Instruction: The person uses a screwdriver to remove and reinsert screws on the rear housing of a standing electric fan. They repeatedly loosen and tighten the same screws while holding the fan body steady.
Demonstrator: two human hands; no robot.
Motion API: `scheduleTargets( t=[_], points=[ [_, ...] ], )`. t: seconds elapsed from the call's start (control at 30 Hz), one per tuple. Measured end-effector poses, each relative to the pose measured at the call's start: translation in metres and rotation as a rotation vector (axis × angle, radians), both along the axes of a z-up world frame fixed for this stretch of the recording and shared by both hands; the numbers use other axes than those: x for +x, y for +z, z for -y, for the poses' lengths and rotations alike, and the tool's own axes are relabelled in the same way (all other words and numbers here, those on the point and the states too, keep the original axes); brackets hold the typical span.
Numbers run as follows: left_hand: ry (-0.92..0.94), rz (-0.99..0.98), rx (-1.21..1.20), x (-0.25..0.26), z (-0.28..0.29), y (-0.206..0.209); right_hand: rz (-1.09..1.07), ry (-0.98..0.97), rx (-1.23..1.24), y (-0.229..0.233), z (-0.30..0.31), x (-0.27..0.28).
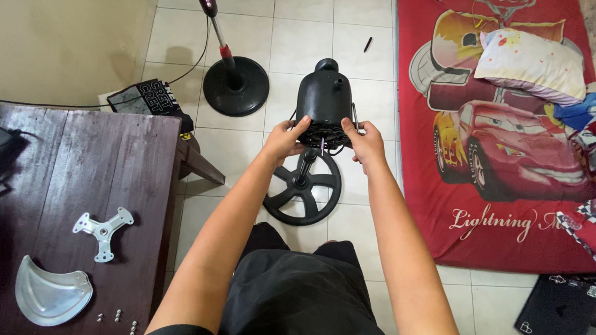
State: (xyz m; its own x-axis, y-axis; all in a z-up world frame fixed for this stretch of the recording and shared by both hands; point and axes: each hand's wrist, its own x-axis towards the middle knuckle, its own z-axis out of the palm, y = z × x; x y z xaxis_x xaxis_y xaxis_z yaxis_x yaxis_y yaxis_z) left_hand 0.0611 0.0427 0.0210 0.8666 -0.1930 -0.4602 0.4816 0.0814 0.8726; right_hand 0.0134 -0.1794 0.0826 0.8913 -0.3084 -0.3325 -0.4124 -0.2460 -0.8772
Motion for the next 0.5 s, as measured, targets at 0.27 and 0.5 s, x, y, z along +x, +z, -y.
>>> scheduleTargets(
  t=[0.27,0.5],
  points=[
    [-0.005,0.017,0.047,0.002,-0.003,0.009,-0.018,-0.025,0.021,0.002,-0.005,-0.001],
    [0.007,0.038,0.058,0.006,-0.001,0.022,0.023,-0.037,0.062,-0.013,-0.003,0.004]
  ],
)
